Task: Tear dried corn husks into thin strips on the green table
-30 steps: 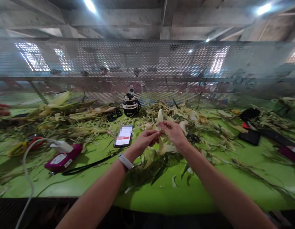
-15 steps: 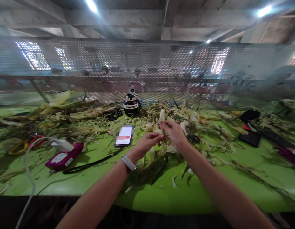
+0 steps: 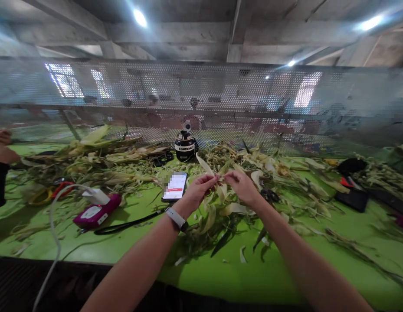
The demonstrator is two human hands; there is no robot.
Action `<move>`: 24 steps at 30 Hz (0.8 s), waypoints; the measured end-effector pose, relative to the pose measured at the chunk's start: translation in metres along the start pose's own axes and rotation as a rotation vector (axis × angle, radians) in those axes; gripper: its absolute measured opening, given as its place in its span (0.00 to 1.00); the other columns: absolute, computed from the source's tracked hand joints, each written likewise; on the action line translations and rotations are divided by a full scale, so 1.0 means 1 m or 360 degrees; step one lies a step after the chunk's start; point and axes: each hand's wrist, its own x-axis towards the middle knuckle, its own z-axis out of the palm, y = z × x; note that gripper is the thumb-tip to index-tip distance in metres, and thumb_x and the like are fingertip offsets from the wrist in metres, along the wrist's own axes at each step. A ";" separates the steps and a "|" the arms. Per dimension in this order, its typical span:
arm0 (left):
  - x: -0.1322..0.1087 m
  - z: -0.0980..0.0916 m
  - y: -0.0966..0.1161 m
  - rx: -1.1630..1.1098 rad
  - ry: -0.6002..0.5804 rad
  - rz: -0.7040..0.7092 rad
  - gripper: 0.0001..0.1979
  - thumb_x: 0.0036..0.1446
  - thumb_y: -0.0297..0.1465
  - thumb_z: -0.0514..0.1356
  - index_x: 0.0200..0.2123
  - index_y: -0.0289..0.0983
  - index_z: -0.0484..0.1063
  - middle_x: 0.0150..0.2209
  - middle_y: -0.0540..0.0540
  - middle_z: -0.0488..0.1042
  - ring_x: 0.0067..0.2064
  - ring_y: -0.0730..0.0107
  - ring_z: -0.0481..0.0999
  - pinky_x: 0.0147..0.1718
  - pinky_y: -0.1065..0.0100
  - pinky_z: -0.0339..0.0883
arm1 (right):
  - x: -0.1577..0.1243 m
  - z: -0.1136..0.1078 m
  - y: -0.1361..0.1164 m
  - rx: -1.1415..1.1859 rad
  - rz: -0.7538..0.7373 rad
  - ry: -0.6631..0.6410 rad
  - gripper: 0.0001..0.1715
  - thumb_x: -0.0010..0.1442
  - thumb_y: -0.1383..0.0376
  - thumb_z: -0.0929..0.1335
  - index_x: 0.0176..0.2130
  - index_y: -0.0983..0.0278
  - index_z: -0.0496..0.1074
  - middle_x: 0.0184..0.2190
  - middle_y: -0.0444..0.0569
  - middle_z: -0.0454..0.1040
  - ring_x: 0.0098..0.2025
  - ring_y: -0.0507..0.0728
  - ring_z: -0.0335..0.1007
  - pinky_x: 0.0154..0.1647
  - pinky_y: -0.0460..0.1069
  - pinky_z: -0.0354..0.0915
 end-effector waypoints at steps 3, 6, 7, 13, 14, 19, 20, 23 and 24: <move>-0.002 0.002 0.000 0.0116 -0.0069 0.0025 0.14 0.37 0.38 0.71 0.24 0.34 0.75 0.23 0.51 0.73 0.22 0.83 0.63 0.22 0.77 0.54 | 0.000 0.000 0.002 -0.0193 -0.0078 0.0070 0.13 0.62 0.60 0.60 0.32 0.64 0.68 0.30 0.49 0.71 0.34 0.56 0.66 0.36 0.50 0.61; -0.004 0.004 0.002 0.0237 -0.0118 -0.0032 0.15 0.37 0.39 0.71 0.24 0.33 0.76 0.24 0.49 0.74 0.22 0.82 0.62 0.23 0.75 0.54 | -0.002 -0.003 -0.003 -0.0542 -0.0313 0.0179 0.14 0.64 0.59 0.60 0.31 0.63 0.67 0.29 0.50 0.71 0.35 0.58 0.64 0.41 0.52 0.59; -0.005 0.004 0.003 0.0260 -0.0126 -0.0049 0.15 0.37 0.39 0.71 0.24 0.33 0.77 0.24 0.49 0.74 0.23 0.81 0.62 0.23 0.75 0.55 | -0.003 -0.004 -0.006 -0.0660 -0.0397 0.0208 0.15 0.65 0.59 0.59 0.31 0.63 0.67 0.29 0.50 0.71 0.36 0.58 0.64 0.43 0.53 0.58; -0.007 0.004 0.006 0.0167 -0.0097 -0.0088 0.14 0.32 0.36 0.73 0.23 0.34 0.77 0.25 0.49 0.75 0.26 0.78 0.68 0.26 0.74 0.59 | -0.004 -0.007 -0.012 -0.0894 -0.0579 0.0255 0.19 0.66 0.58 0.57 0.30 0.63 0.69 0.28 0.50 0.71 0.36 0.58 0.64 0.42 0.52 0.56; -0.006 0.003 0.005 0.0148 -0.0093 -0.0106 0.14 0.32 0.35 0.73 0.23 0.34 0.78 0.25 0.49 0.75 0.26 0.78 0.68 0.25 0.74 0.59 | -0.004 -0.007 -0.010 -0.0875 -0.0570 0.0261 0.19 0.66 0.58 0.58 0.30 0.63 0.69 0.28 0.50 0.71 0.36 0.58 0.64 0.42 0.52 0.56; -0.004 0.001 0.005 -0.0025 -0.0073 -0.0248 0.12 0.34 0.32 0.72 0.24 0.33 0.78 0.24 0.48 0.75 0.23 0.81 0.68 0.21 0.77 0.58 | 0.002 -0.016 0.003 -0.0627 -0.0372 0.0447 0.17 0.64 0.55 0.60 0.32 0.62 0.70 0.30 0.50 0.73 0.37 0.58 0.67 0.41 0.52 0.59; -0.003 0.001 0.005 -0.0086 -0.0042 -0.0270 0.11 0.35 0.31 0.72 0.25 0.33 0.78 0.23 0.48 0.75 0.22 0.81 0.68 0.20 0.77 0.58 | 0.003 -0.019 0.004 -0.0585 -0.0319 0.0540 0.17 0.63 0.54 0.61 0.33 0.62 0.70 0.31 0.51 0.73 0.36 0.58 0.67 0.41 0.52 0.60; -0.002 0.002 0.009 -0.0324 0.0117 -0.0269 0.06 0.41 0.27 0.69 0.25 0.33 0.77 0.22 0.48 0.74 0.24 0.78 0.72 0.19 0.79 0.59 | 0.003 -0.026 0.000 -0.0607 -0.0268 0.0896 0.15 0.62 0.55 0.62 0.37 0.64 0.70 0.34 0.53 0.73 0.39 0.60 0.66 0.44 0.54 0.61; -0.001 0.002 0.010 -0.0399 0.0173 -0.0241 0.04 0.43 0.26 0.68 0.25 0.33 0.76 0.22 0.48 0.75 0.25 0.77 0.74 0.20 0.79 0.61 | 0.002 -0.026 -0.004 -0.0642 -0.0300 0.0981 0.14 0.62 0.56 0.62 0.38 0.64 0.69 0.34 0.54 0.72 0.41 0.61 0.65 0.46 0.55 0.60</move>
